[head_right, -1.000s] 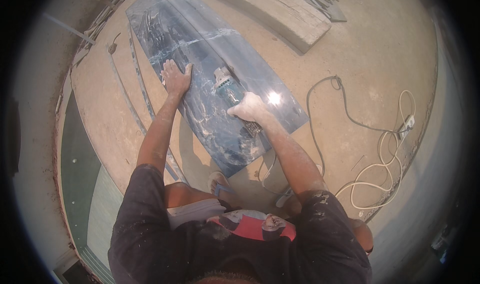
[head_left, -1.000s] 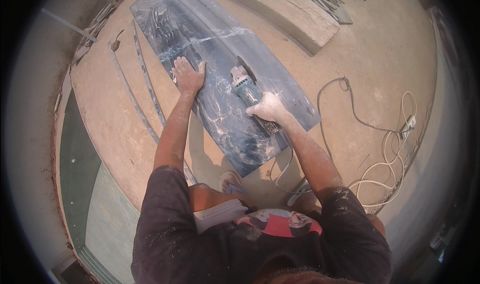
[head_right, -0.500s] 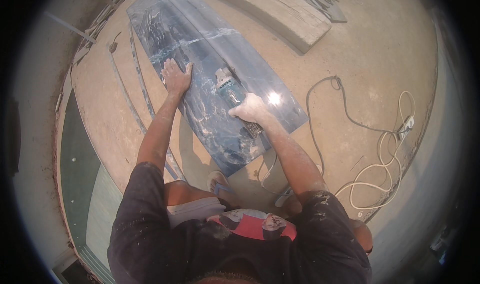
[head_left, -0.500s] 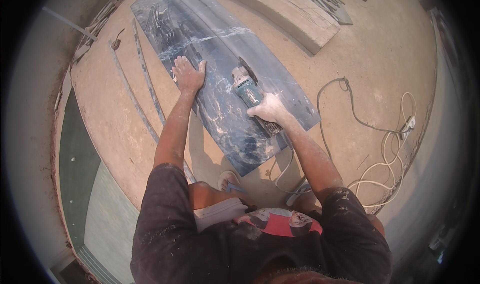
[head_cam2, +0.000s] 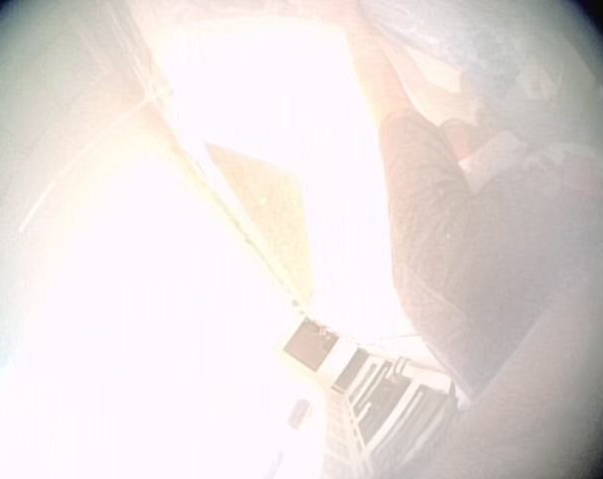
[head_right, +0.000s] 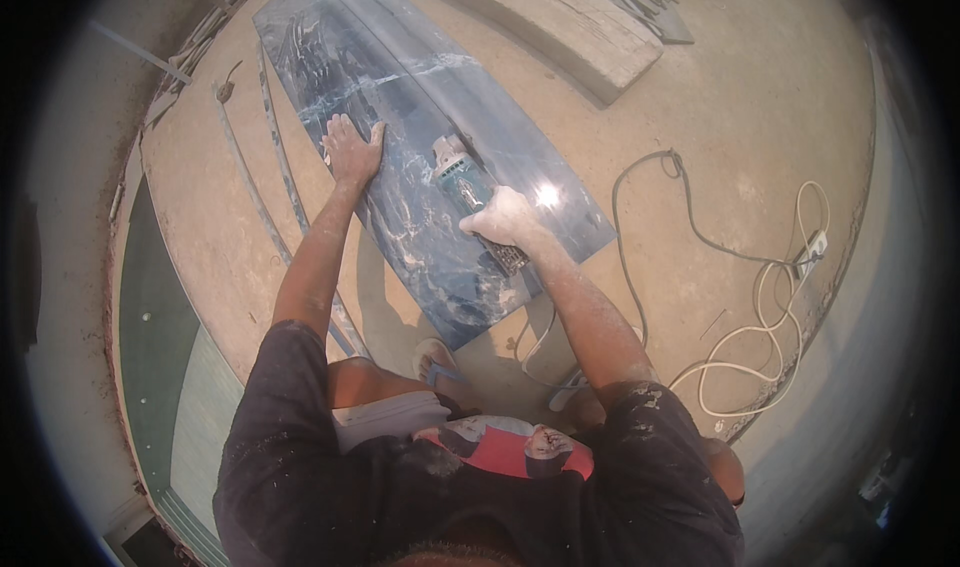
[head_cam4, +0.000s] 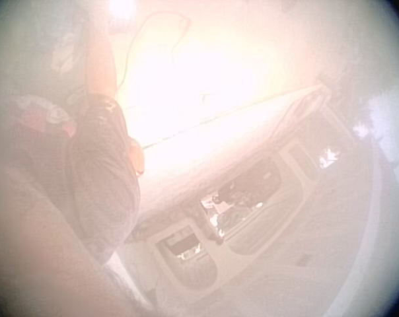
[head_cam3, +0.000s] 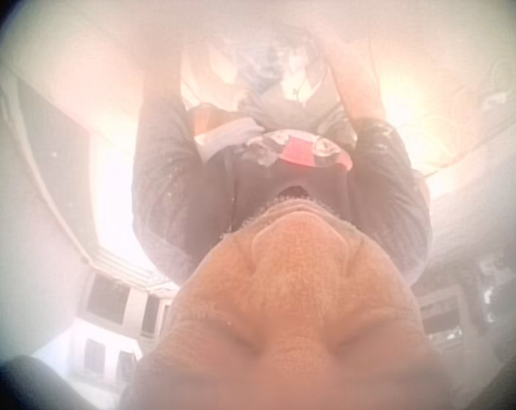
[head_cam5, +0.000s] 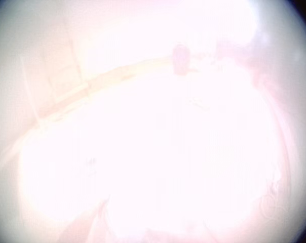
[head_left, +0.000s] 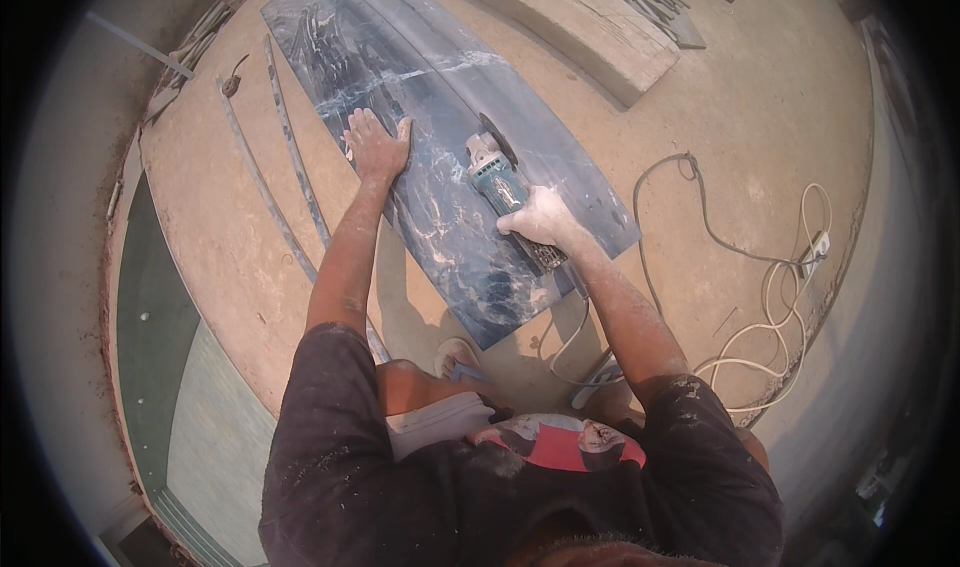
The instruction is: The person uses an angle grinder to cut a large stone tile on the ground, then picks up the cut piece and carries it across a construction site near a pool.
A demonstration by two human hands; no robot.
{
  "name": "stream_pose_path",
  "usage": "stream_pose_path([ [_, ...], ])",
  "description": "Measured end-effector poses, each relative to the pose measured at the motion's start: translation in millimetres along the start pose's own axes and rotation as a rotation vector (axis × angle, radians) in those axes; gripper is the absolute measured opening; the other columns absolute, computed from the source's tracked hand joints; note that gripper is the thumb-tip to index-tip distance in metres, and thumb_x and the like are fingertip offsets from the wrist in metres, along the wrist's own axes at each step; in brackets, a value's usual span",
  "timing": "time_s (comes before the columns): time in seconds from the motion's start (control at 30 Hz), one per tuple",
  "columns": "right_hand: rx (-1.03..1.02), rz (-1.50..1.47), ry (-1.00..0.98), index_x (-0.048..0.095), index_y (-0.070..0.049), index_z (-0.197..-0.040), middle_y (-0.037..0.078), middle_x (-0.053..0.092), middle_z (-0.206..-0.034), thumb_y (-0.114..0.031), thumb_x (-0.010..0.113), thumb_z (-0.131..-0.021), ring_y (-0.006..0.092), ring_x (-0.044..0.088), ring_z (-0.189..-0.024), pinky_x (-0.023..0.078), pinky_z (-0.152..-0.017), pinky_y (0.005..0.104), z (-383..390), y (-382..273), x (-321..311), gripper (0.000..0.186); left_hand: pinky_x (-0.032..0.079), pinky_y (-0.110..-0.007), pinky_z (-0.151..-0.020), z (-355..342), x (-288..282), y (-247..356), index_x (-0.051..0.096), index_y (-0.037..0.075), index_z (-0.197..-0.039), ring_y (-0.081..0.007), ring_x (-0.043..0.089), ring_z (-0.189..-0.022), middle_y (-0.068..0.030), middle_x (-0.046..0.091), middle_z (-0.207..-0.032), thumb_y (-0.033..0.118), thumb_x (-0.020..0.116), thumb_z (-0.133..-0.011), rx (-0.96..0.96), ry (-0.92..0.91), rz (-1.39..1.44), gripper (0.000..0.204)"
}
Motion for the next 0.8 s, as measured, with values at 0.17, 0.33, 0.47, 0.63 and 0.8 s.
stream_pose_path([
  [0.17,0.000,0.019,0.002,0.067,0.011,-0.120,0.026,0.075,-0.109,-0.038,0.082,-0.061,0.0342,0.074,-0.102,0.059,-0.089,0.0384,3.1,-0.9,-1.2,0.078,0.014,-0.054,-0.130,-0.2,-0.7,0.3,0.032,-0.011,-0.157,-0.0423,0.020,-0.158,-0.0292,0.028,-0.167,0.066,0.048,-0.101,-0.005,-0.010,-0.013,0.097],
  [0.33,0.013,0.026,-0.007,0.067,0.011,-0.119,0.026,0.075,-0.107,-0.038,0.082,-0.061,0.0346,0.074,-0.101,0.059,-0.089,0.0384,5.5,-1.1,-1.8,0.077,0.013,-0.054,-0.130,-0.5,0.2,-1.2,0.032,-0.011,-0.157,-0.0416,0.020,-0.159,-0.0289,0.028,-0.167,0.067,0.047,-0.101,-0.007,-0.008,-0.036,0.098],
  [0.47,0.013,0.011,0.000,0.068,0.011,-0.118,0.026,0.075,-0.106,-0.038,0.082,-0.061,0.0345,0.074,-0.100,0.059,-0.088,0.0385,8.4,0.4,-2.4,0.077,0.013,-0.054,-0.130,-0.9,2.0,-0.9,0.032,-0.011,-0.157,-0.0414,0.020,-0.159,-0.0288,0.028,-0.167,0.067,0.047,-0.101,-0.007,-0.006,-0.025,0.098],
  [0.63,0.015,0.009,0.002,0.067,0.012,-0.118,0.026,0.075,-0.106,-0.037,0.082,-0.060,0.0344,0.075,-0.100,0.059,-0.087,0.0385,11.1,-0.7,-2.7,0.077,0.013,-0.054,-0.130,-0.9,2.9,-2.7,0.032,-0.011,-0.157,-0.0415,0.021,-0.158,-0.0291,0.029,-0.166,0.067,0.047,-0.101,-0.003,0.005,-0.028,0.098],
  [0.8,0.012,0.014,0.005,0.068,0.011,-0.117,0.026,0.076,-0.106,-0.037,0.082,-0.061,0.0344,0.075,-0.099,0.059,-0.087,0.0384,10.0,4.4,-1.2,0.075,0.014,-0.054,-0.130,-1.5,2.2,-0.1,0.032,-0.011,-0.157,-0.0417,0.021,-0.158,-0.0295,0.029,-0.166,0.067,0.048,-0.101,-0.006,-0.005,-0.021,0.098],
])
Point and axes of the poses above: each hand's wrist, its own z-axis away from the middle knuckle, its own x-axis out of the palm, y = z × x, the point moved 6 cm from there along -z, towards the middle knuckle
